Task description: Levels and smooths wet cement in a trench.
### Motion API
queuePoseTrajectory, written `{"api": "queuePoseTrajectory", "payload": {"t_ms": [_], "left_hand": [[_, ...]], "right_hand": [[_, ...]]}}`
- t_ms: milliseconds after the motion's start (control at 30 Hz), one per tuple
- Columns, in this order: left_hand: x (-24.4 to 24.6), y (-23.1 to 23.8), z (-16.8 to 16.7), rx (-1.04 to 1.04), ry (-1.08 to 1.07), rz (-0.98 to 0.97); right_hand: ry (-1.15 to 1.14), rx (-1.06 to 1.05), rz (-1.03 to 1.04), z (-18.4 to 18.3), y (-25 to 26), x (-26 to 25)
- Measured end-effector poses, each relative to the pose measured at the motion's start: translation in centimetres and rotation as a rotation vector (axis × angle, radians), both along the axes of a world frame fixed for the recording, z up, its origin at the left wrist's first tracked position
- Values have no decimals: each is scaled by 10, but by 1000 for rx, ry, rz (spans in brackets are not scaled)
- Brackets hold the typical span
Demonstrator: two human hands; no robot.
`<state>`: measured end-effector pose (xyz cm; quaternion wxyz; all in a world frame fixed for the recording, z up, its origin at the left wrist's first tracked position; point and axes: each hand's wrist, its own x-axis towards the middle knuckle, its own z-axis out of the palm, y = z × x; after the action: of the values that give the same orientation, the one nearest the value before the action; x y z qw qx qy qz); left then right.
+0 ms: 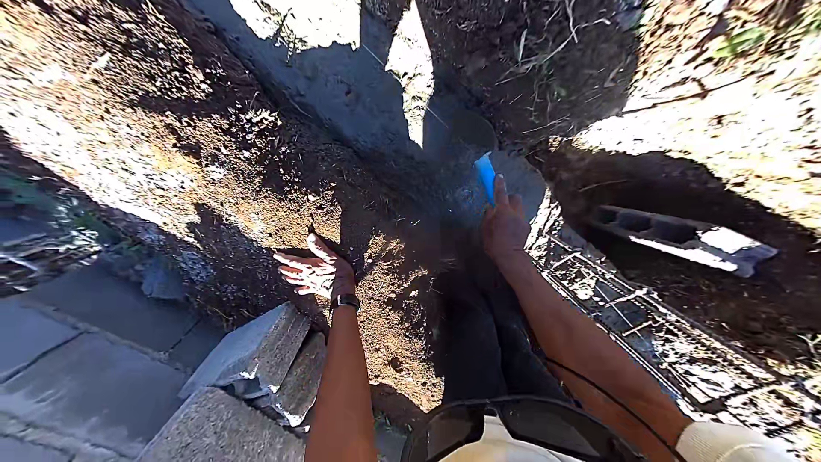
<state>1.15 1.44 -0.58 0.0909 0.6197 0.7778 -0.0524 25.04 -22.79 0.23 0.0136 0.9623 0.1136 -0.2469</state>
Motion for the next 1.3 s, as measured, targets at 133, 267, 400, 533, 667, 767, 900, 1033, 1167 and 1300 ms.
{"api": "queuePoseTrajectory", "payload": {"t_ms": [133,267,400,533,667,767,900,1033,1167,1300], "left_hand": [[0,0,0,4,3,-4],[-3,-1,-2,-23,2,-22],[-2,-1,-3,-5,-4,-18],[5,1,8,-64,8,-22],[9,-2,12,-97,28,-44],[-2,-2,0,-16,15,-30],[2,-1,-3,7,4,-21],[-1,0,-4,19,25,-18],[-3,0,-7,9,31,-25],[-4,0,-10,31,17,-39]], "right_hand": [[74,-8,-43,-16,19,16],[211,23,-60,-12,30,29],[264,38,-12,-5,28,46],[282,-4,50,10,26,54],[309,-11,100,4,29,62],[405,64,107,-13,49,80],[452,157,132,-28,49,104],[454,194,140,-29,46,98],[549,258,30,-39,72,89],[658,342,-148,-40,67,86]]}}
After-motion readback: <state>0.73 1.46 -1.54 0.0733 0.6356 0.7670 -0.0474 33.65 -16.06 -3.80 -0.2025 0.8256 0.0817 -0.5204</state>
